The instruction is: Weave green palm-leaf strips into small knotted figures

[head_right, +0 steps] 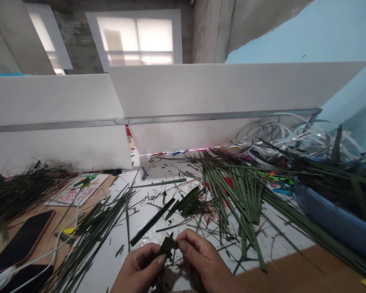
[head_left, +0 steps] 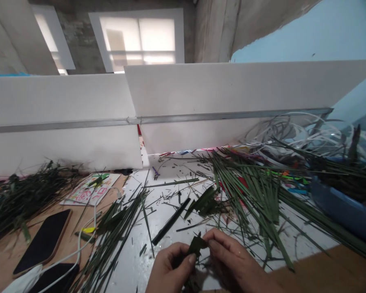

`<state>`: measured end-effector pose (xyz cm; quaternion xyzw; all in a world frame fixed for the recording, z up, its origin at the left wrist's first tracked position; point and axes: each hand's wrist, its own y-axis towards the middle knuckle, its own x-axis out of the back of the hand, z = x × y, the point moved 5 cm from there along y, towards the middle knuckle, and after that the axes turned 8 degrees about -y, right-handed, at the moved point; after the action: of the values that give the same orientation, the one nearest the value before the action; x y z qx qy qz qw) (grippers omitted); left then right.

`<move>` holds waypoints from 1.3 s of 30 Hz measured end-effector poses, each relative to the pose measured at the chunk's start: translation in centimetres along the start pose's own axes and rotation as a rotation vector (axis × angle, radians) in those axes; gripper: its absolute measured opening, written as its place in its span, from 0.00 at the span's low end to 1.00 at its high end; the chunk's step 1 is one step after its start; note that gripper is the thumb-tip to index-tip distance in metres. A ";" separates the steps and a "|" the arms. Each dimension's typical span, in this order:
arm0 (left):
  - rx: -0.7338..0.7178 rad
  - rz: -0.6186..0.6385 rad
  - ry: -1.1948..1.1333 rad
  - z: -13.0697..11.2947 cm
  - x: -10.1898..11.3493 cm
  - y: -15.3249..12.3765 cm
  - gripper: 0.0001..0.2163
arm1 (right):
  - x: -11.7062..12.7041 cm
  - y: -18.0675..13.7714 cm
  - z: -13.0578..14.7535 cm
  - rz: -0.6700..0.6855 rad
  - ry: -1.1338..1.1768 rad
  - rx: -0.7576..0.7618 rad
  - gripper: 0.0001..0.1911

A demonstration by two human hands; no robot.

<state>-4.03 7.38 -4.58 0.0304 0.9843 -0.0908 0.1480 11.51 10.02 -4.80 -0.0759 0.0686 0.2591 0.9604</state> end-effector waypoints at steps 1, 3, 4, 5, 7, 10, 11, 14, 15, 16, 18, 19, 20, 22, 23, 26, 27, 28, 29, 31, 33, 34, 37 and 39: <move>0.000 0.002 0.000 0.2 0.0 0.0 0.21 | -0.1 0.0 0.0 -0.003 0.018 -0.002 0.21; -0.001 -0.010 0.000 0.5 0.1 0.0 0.21 | -0.1 -0.1 0.0 -0.010 0.040 -0.015 0.20; -0.007 -0.024 0.000 0.7 0.2 0.0 0.22 | -0.2 -0.2 0.0 -0.013 0.046 -0.018 0.19; -0.015 -0.037 0.000 0.8 0.2 -0.1 0.22 | -0.2 -0.2 0.1 -0.016 0.052 -0.016 0.19; -0.027 -0.058 -0.004 0.8 0.2 -0.2 0.21 | -0.3 -0.4 0.3 -0.015 0.059 -0.005 0.19; 0.001 -0.058 -0.022 0.7 -0.1 -0.4 0.21 | -0.3 -0.5 0.6 -0.010 0.049 0.005 0.19; 0.009 -0.056 -0.026 0.6 -0.2 -0.4 0.21 | -0.3 -0.4 0.6 -0.011 0.040 0.010 0.19; 0.011 -0.052 -0.026 0.2 -0.3 -0.5 0.24 | -0.2 -0.3 0.7 -0.016 0.000 0.037 0.20; 0.012 -0.049 -0.025 0.1 -0.3 -0.5 0.25 | -0.2 -0.3 0.8 -0.011 -0.010 0.045 0.20; 0.014 -0.045 -0.023 0.0 -0.4 -0.5 0.25 | -0.2 -0.2 0.8 -0.005 -0.018 0.048 0.20; 0.016 -0.035 -0.017 -0.1 -0.4 -0.5 0.26 | -0.1 -0.1 0.7 0.005 -0.026 0.050 0.21; 0.010 -0.030 -0.012 -0.2 -0.5 -0.5 0.26 | -0.1 -0.1 0.7 0.006 -0.029 0.052 0.22; 0.001 -0.028 -0.006 -0.3 -0.5 -0.5 0.26 | -0.1 -0.1 0.7 0.008 -0.032 0.054 0.21; -0.009 -0.024 -0.001 -0.4 -0.6 -0.5 0.26 | 0.0 -0.1 0.7 0.016 -0.042 0.057 0.21; -0.004 -0.022 -0.003 -0.4 -0.6 -0.5 0.26 | 0.0 -0.1 0.7 0.018 -0.047 0.057 0.20; 0.029 -0.019 -0.011 -0.2 -0.7 -0.5 0.27 | 0.0 -0.1 0.7 0.000 -0.041 0.064 0.19; 0.033 -0.020 -0.010 -0.1 -0.6 -0.5 0.27 | 0.0 -0.1 0.7 -0.005 -0.026 0.068 0.19; 0.030 -0.024 -0.005 -0.1 -0.6 -0.5 0.27 | -0.1 -0.1 0.7 -0.009 -0.007 0.072 0.19; 0.023 -0.027 0.003 -0.1 -0.5 -0.5 0.27 | -0.2 -0.1 0.7 -0.012 0.009 0.073 0.20; 0.006 -0.030 0.021 -0.1 -0.3 -0.4 0.27 | -0.3 0.0 0.6 -0.023 0.037 0.070 0.20; 0.009 -0.017 0.036 0.0 -0.1 -0.2 0.27 | -0.4 0.0 0.6 -0.044 0.058 0.065 0.21; 0.013 -0.010 0.039 0.0 0.0 -0.1 0.27 | -0.4 0.0 0.6 -0.047 0.067 0.063 0.21; 0.019 -0.011 0.022 0.1 0.3 0.0 0.26 | -0.4 0.1 0.5 -0.040 0.077 0.054 0.22; 0.005 -0.037 0.001 0.0 0.4 0.1 0.26 | -0.4 0.1 0.3 -0.029 0.064 0.039 0.22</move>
<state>-4.38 7.48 -4.73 0.0124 0.9846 -0.0958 0.1456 11.14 9.98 -4.42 -0.0662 0.1031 0.2411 0.9627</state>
